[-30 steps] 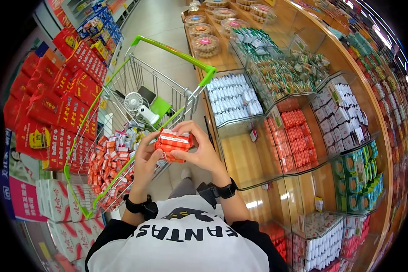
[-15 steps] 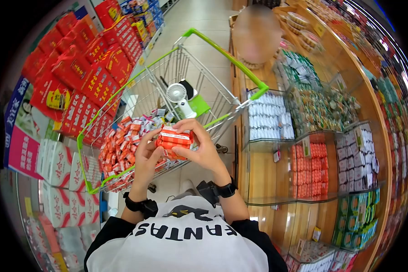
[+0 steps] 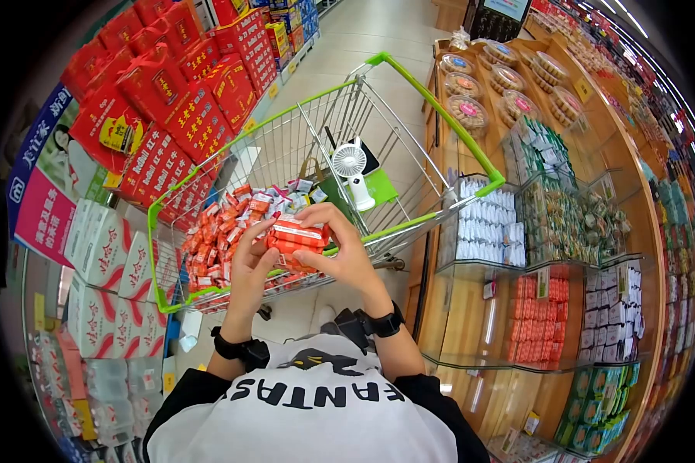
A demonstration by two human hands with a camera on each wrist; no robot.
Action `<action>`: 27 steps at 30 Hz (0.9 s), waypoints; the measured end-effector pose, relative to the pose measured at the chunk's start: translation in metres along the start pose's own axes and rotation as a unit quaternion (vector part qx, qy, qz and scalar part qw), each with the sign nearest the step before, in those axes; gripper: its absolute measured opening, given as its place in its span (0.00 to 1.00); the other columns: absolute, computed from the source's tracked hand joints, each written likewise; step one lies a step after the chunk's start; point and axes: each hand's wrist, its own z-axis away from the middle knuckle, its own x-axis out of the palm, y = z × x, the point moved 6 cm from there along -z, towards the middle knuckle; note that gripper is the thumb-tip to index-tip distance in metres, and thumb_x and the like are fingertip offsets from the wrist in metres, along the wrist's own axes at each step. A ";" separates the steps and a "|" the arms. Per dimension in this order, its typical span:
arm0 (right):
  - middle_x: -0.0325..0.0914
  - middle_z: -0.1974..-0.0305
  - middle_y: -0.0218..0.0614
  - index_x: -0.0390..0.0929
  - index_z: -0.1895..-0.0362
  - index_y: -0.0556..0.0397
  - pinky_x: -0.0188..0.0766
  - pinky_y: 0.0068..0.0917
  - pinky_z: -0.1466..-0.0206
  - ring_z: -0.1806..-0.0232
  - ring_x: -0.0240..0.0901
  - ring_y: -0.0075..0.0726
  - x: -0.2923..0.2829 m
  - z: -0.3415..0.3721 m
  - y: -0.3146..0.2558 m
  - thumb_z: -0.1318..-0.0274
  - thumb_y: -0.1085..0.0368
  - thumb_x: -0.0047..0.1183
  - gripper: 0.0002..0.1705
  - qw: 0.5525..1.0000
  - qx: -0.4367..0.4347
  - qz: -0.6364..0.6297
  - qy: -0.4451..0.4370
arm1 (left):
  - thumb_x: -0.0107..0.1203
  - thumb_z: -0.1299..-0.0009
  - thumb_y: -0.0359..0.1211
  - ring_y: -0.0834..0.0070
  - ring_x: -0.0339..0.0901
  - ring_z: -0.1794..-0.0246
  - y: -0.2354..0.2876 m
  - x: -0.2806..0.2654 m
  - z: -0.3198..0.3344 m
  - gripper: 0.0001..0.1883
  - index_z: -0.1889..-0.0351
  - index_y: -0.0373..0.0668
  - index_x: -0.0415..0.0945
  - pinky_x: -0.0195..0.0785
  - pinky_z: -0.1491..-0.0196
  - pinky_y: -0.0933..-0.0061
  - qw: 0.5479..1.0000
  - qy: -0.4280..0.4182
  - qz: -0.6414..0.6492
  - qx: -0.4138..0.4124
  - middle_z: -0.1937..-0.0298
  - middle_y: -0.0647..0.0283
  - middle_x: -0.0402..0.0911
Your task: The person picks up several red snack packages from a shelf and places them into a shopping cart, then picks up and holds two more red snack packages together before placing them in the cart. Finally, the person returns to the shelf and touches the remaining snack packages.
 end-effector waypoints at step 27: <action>0.68 0.57 0.39 0.67 0.64 0.53 0.60 0.31 0.50 0.53 0.65 0.38 0.164 -0.056 0.073 0.67 0.67 0.63 0.22 0.975 -0.002 0.077 -0.209 | 0.45 0.35 0.29 0.77 0.73 0.64 -0.012 -0.161 0.051 0.19 0.45 0.41 0.60 0.71 0.68 0.78 0.966 0.227 0.110 -0.054 0.57 0.59 0.73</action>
